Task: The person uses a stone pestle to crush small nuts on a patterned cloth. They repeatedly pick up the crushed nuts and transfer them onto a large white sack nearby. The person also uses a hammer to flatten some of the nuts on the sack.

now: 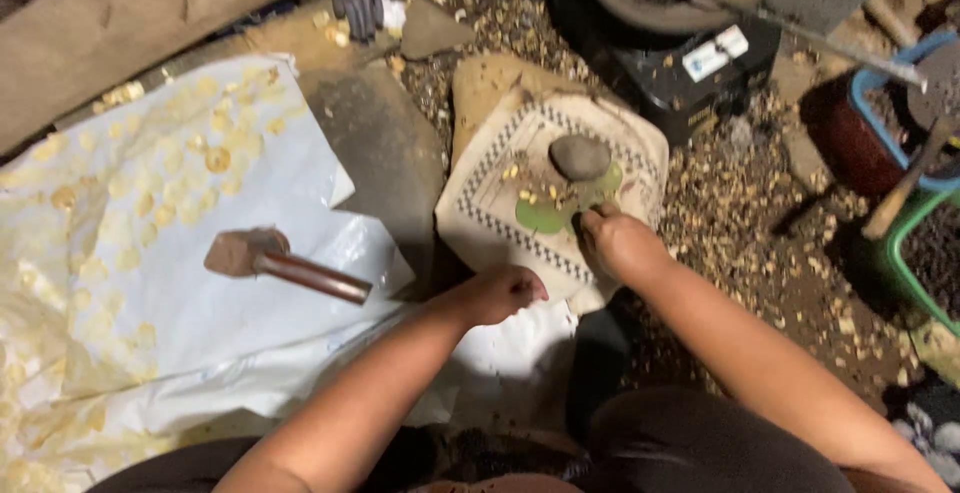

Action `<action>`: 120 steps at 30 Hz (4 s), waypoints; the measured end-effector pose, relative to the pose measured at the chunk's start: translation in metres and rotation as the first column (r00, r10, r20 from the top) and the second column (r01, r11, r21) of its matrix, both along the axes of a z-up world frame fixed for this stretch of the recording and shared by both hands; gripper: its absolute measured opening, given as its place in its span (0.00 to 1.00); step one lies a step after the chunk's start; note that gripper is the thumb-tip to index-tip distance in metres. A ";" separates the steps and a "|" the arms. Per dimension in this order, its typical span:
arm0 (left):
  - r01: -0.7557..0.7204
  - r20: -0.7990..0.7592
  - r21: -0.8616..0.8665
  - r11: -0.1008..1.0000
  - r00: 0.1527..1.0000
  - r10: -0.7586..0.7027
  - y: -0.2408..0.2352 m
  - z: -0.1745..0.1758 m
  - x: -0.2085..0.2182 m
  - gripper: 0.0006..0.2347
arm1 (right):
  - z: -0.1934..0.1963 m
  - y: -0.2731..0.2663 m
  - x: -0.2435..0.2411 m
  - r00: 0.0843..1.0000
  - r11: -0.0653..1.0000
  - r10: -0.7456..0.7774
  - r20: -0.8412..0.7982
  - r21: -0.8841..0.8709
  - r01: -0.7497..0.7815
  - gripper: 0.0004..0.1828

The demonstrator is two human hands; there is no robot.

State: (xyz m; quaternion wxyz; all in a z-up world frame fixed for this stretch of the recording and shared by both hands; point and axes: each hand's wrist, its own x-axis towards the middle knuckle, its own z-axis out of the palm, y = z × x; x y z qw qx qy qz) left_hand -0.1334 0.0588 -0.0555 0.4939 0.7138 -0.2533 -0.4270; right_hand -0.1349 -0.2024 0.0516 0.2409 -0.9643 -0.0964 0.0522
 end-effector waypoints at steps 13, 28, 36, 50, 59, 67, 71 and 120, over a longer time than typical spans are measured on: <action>-0.608 0.618 0.114 0.785 0.663 0.423 -0.035 0.072 0.131 0.09 | -0.054 0.031 0.065 0.997 0.971 0.057 -0.048 -0.231 -0.067 0.08; -0.772 -0.059 -0.052 0.634 0.636 0.770 -0.021 -0.025 0.152 0.09 | -0.006 0.044 0.092 0.984 0.964 0.066 -0.168 0.266 -0.019 0.12; -0.446 0.769 0.184 0.876 0.620 0.155 -0.052 0.048 0.144 0.03 | -0.037 0.046 0.076 0.972 0.968 0.236 -0.012 0.095 -0.234 0.18; -0.830 -0.441 0.160 0.535 0.425 0.791 -0.043 0.022 0.103 0.10 | 0.004 0.000 0.106 0.850 0.935 -0.058 -0.523 0.271 0.231 0.09; -0.815 -0.953 -0.175 0.552 0.282 0.114 -0.050 0.031 0.079 0.10 | 0.116 0.041 0.083 0.990 0.975 0.115 -0.080 0.201 -0.097 0.14; -0.686 -0.710 -0.428 0.589 0.658 0.250 0.120 0.182 0.202 0.10 | 0.259 0.103 0.113 0.993 0.996 0.083 0.089 0.008 -0.084 0.12; -0.720 -0.265 -0.334 0.609 0.692 0.672 0.277 0.290 0.179 0.16 | 0.206 0.208 0.136 0.890 0.892 0.451 0.066 -0.011 -0.451 0.14; -0.824 0.922 -0.162 0.543 0.070 0.382 0.301 0.089 0.143 0.03 | 0.025 0.370 0.174 0.905 0.932 -0.027 0.423 0.338 -0.130 0.16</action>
